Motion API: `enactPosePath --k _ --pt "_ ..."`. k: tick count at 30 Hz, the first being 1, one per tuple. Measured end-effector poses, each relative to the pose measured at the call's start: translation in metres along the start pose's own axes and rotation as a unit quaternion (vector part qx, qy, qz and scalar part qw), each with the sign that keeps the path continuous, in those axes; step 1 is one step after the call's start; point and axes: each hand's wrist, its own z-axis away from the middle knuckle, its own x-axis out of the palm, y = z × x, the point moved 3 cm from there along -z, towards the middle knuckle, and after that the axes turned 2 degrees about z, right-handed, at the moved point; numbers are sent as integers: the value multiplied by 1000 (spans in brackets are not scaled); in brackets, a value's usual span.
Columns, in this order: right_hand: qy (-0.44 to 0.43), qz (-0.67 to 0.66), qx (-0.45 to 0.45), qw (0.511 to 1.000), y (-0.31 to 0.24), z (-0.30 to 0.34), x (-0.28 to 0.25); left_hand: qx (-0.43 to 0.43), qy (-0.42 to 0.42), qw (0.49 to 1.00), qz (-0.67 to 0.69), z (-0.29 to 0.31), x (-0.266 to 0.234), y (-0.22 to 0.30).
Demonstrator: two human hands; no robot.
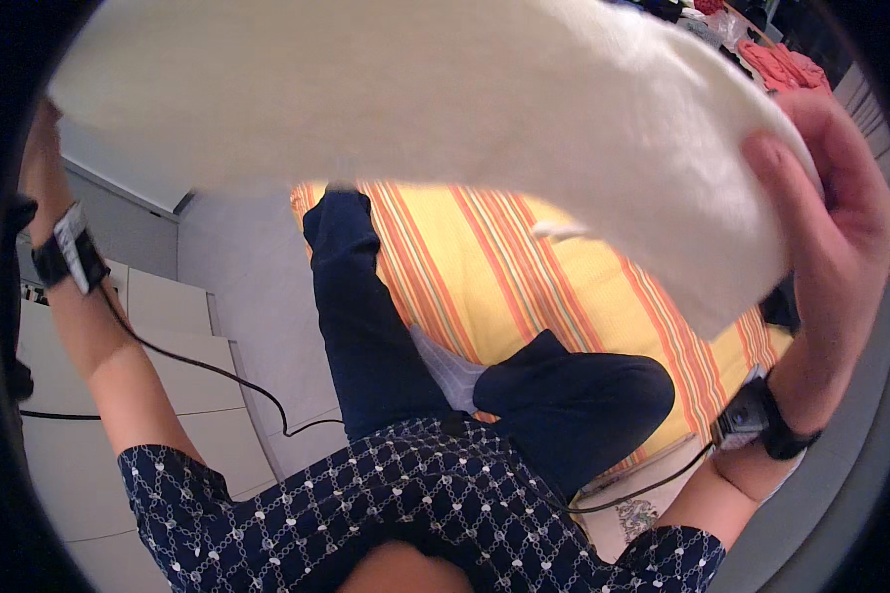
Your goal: The person sits on a bed and folds several garments one by one. They button a striped shirt, fold it, then fold a beige cardigan and a white t-shirt, placing each folded item into a growing stack.
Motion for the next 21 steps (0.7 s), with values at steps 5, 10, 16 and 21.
enactPosePath --k 5,10,16,21 --pt "-50 0 183 982 5 33 -27 -100 -157 982 30 29 115 -18" --pt "-172 96 289 937 111 65 -12 -88 -368 907 -183 143 304 -86" --pt "-364 258 458 769 213 183 -10 -77 -507 857 51 343 319 -131" --pt "-307 302 408 805 228 203 21 -116 -631 756 -132 404 218 -168"
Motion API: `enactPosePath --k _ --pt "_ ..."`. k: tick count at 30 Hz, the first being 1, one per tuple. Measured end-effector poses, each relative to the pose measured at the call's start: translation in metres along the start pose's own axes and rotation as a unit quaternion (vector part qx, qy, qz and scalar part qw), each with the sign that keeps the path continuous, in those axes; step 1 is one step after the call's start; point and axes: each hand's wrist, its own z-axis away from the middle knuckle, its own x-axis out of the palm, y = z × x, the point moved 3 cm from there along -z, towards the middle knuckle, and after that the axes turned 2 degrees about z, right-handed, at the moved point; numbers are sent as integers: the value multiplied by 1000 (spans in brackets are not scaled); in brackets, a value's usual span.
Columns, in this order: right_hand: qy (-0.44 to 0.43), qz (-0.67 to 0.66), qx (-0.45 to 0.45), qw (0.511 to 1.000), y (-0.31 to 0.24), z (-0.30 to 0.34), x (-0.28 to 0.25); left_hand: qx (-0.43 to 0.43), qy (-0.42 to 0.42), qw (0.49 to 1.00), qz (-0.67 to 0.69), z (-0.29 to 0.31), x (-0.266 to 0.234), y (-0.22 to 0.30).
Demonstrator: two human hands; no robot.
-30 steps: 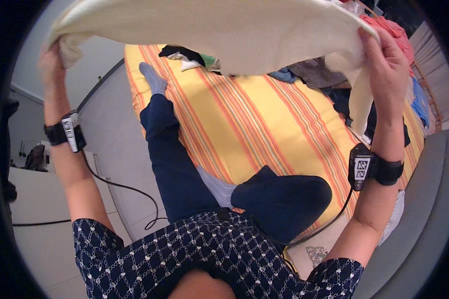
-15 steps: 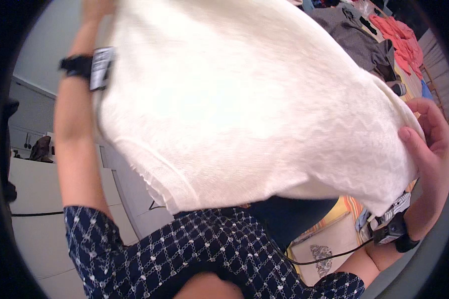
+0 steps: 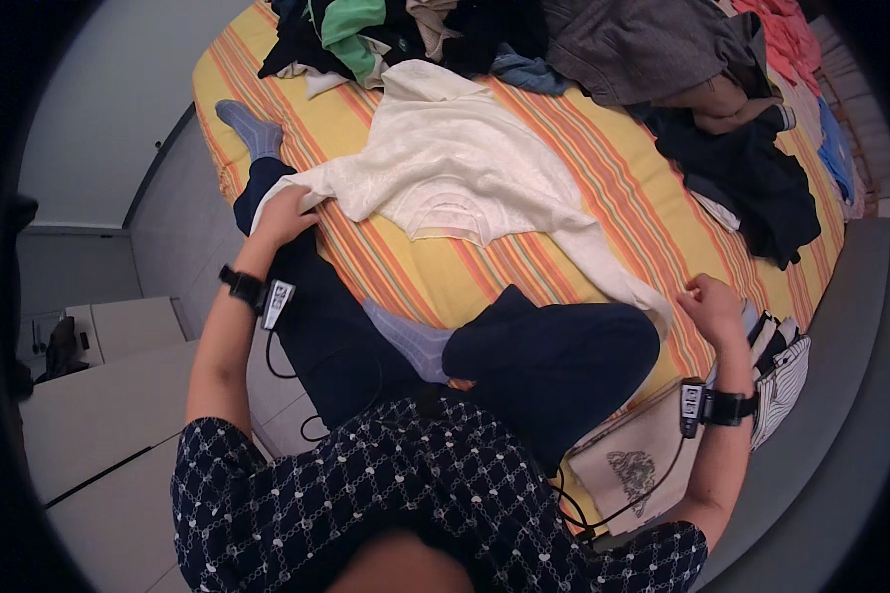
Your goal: The person sits on a bed and folds several garments one by one. They button a striped shirt, fold it, then fold a beige cardigan and a white t-shirt, placing each folded item into a growing stack.
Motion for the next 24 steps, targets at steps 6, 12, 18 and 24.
enactPosePath --k 6,12,18,24 --pt "178 30 -210 961 -100 -25 55 68 -5 994 -88 31 1 -7" --pt "125 155 -286 937 -165 -91 61 99 -56 980 -166 -10 7 -2" --pt "-84 -176 -442 875 -154 -41 37 80 -191 975 83 30 -69 -32" --pt "-423 -135 -350 825 -152 2 61 94 -472 874 -68 52 -98 -6"
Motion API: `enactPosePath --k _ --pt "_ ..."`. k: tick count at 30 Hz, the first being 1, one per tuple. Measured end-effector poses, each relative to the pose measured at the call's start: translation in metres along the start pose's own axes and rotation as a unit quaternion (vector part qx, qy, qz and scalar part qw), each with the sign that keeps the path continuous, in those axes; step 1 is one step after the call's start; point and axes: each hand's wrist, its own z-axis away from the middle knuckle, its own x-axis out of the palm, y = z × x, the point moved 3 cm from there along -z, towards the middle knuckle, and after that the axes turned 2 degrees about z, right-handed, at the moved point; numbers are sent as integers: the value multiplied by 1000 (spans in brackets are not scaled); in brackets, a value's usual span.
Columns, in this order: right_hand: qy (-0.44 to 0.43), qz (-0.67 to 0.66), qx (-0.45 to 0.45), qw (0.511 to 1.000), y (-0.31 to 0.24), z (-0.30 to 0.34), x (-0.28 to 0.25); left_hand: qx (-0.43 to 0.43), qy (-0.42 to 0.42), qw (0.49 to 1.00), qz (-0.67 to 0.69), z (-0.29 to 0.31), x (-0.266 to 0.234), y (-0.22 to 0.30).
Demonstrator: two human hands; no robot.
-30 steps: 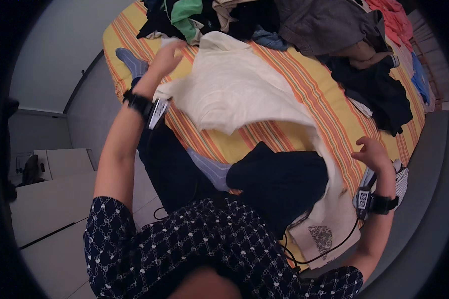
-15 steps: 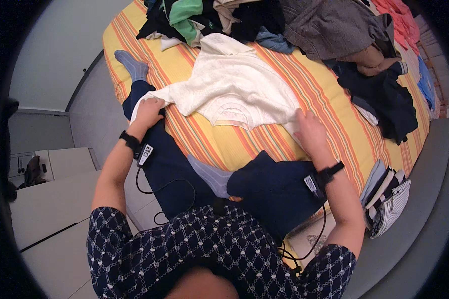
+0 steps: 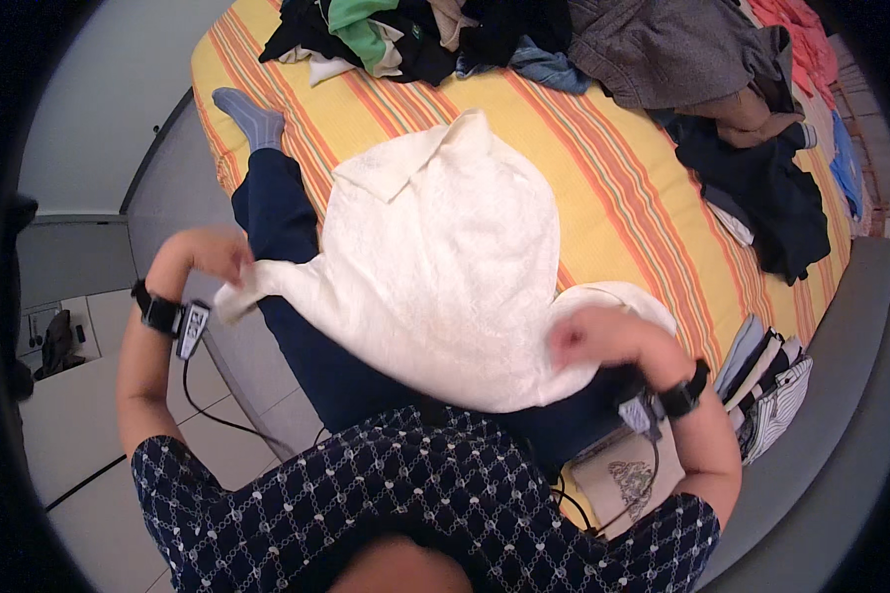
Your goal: The person sits on a bed and folds several garments one by one. They button a striped shirt, fold it, then fold a beige cardigan and a white t-shirt, placing each folded item into a growing stack.
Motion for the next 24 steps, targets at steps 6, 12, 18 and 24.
enactPosePath --k 6,12,18,24 --pt "497 -53 127 857 59 -86 -119 33 355 929 97 -88 -52 34" --pt "464 18 118 878 51 -171 -114 -69 377 923 -22 -171 -25 62" --pt "540 -210 82 811 75 -93 -192 41 469 819 328 -152 -107 -1" --pt "639 -259 24 724 105 -41 -271 54 491 673 551 -142 -213 14"
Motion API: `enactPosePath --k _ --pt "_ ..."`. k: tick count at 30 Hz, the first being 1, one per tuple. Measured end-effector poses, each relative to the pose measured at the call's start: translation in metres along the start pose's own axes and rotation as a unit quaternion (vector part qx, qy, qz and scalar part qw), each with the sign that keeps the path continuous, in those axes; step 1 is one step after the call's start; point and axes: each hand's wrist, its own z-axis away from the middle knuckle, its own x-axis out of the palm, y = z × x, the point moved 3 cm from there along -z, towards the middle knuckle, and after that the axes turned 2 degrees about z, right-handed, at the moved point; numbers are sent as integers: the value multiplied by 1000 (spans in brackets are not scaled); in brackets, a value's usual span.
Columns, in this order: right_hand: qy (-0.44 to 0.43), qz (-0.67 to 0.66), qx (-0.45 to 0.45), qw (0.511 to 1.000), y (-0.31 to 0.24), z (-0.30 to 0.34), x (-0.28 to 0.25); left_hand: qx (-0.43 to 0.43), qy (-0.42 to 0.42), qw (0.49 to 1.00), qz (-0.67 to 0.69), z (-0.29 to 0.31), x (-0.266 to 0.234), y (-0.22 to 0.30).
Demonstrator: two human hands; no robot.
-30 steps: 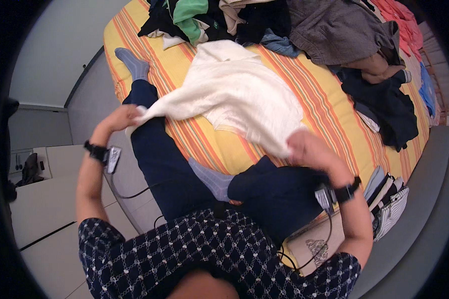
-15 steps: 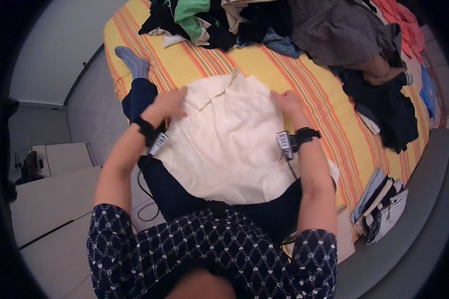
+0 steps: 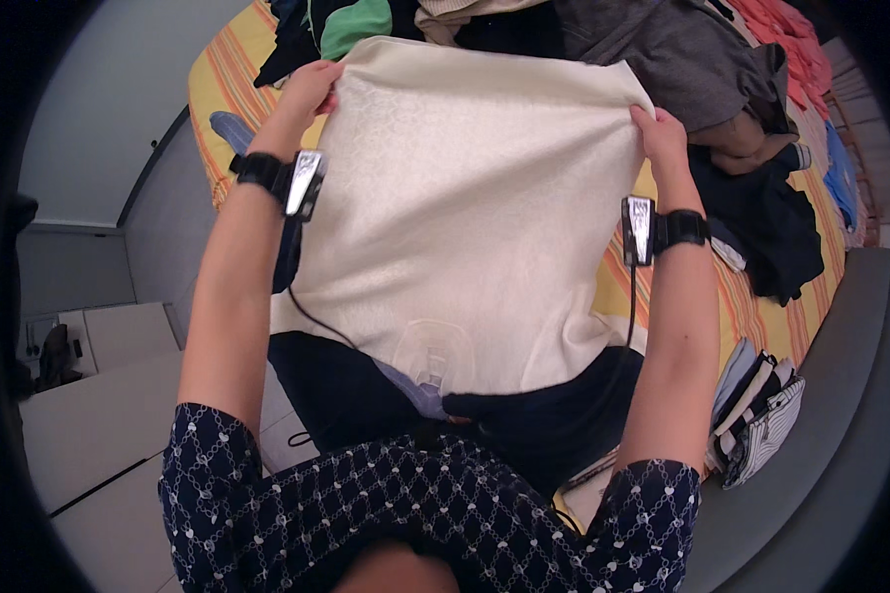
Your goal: The person sits on a bed and folds several garments one by one. They button a striped shirt, fold it, then fold a beige cardigan and a white t-shirt, placing each folded item into a growing stack.
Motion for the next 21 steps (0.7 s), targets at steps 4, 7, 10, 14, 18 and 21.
enactPosePath --k 4,7,10,14,18,21 --pt "20 39 -30 999 6 -22 9 -29 45 994 101 -17 50 18" --pt "58 110 -41 991 14 -27 17 22 101 993 56 -25 56 22" --pt "75 157 -55 983 15 -29 20 96 80 987 96 -38 54 29" --pt "115 226 -23 967 18 -31 17 149 47 976 151 -63 64 29" --pt "44 258 13 965 42 -25 12 137 42 989 17 -75 84 0" --pt "-51 267 -46 961 68 -2 3 195 13 962 -188 -62 99 -33"
